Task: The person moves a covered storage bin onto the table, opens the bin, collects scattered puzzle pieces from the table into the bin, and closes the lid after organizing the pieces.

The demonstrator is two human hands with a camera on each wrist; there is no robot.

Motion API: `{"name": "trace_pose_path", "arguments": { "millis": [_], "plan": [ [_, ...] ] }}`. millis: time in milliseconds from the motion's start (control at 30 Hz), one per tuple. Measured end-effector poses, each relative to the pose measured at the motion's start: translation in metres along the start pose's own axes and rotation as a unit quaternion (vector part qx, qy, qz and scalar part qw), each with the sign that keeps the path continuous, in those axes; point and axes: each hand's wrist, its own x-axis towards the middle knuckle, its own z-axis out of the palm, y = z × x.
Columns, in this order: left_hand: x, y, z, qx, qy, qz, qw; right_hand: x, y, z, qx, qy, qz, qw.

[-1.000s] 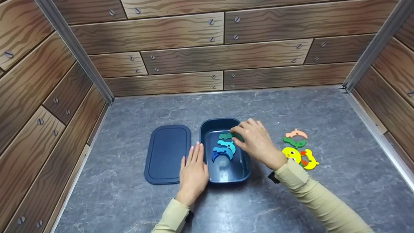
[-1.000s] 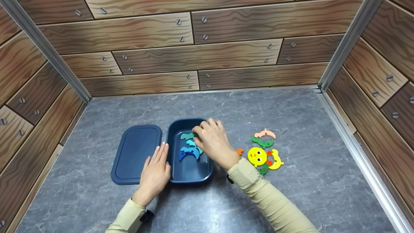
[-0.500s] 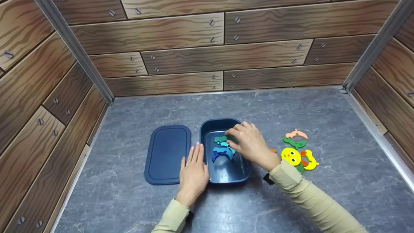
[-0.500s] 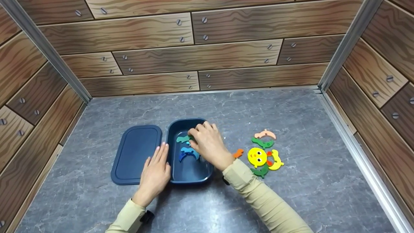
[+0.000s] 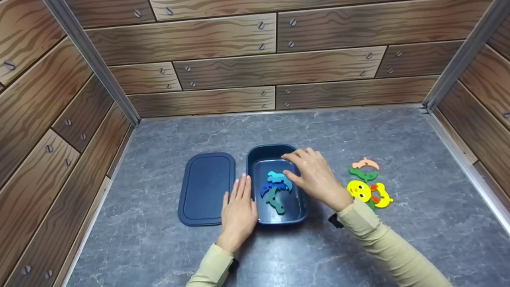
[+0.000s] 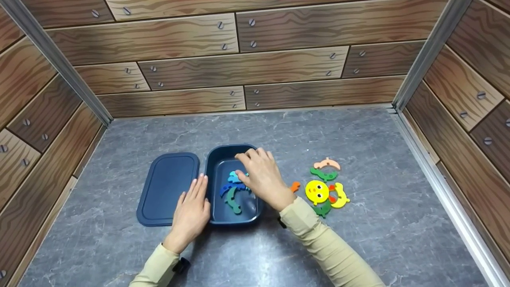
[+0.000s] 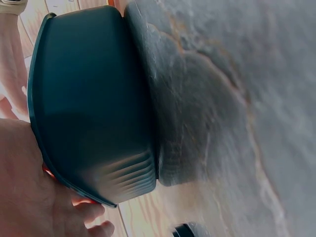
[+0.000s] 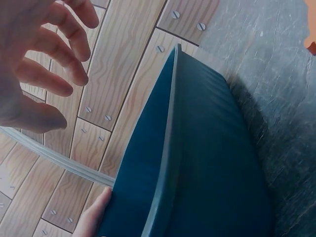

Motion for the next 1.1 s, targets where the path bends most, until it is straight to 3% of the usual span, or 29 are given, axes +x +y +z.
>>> {"name": "trace_pose_path", "arguments": {
  "millis": [467, 1100],
  "plan": [
    [-0.001, 0.001, 0.0, -0.007, 0.006, 0.001, 1.0, -0.019, 0.02, -0.016, 0.004, 0.051, 0.014, 0.999],
    [-0.001, 0.002, -0.002, -0.008, 0.003, -0.001, 1.0, -0.046, 0.058, -0.027, -0.032, 0.08, 0.032, 0.996]
  ]
}}
